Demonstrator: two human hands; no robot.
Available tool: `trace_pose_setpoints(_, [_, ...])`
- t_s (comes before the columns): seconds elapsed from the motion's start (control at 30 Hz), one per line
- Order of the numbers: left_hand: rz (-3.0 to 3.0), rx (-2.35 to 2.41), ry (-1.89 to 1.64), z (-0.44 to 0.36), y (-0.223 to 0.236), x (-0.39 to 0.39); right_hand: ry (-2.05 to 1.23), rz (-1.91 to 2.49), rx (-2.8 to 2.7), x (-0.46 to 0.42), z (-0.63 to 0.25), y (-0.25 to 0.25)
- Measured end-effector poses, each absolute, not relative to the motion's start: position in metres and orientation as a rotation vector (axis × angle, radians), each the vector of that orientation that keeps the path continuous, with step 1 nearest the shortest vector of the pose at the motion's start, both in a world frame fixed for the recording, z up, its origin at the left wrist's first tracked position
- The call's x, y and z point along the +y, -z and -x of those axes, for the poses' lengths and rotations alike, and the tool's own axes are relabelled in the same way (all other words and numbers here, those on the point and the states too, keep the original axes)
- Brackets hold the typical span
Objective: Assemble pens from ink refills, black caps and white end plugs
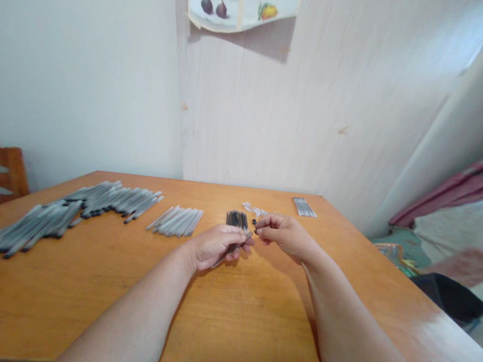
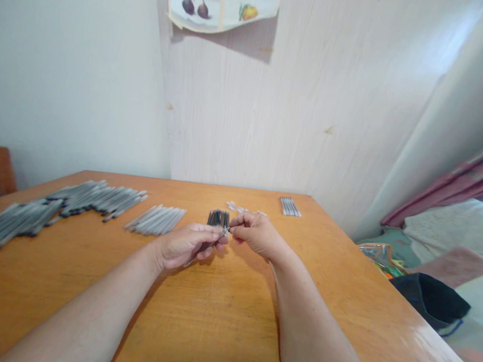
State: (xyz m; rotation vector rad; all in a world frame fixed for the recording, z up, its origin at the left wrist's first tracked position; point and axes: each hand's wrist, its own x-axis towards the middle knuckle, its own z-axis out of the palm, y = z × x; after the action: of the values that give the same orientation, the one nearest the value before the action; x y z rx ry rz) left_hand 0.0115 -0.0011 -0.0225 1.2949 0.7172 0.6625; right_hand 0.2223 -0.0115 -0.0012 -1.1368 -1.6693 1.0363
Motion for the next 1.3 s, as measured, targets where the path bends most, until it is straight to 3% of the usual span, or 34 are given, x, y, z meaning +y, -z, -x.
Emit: trace_pose_setpoints(1.3, [-1.328, 0.701, -0.654, -0.0122, 0.0215, -0.0025, -1.073, 1.081, -1.742, -0.0160, -0.2150, -0.0010])
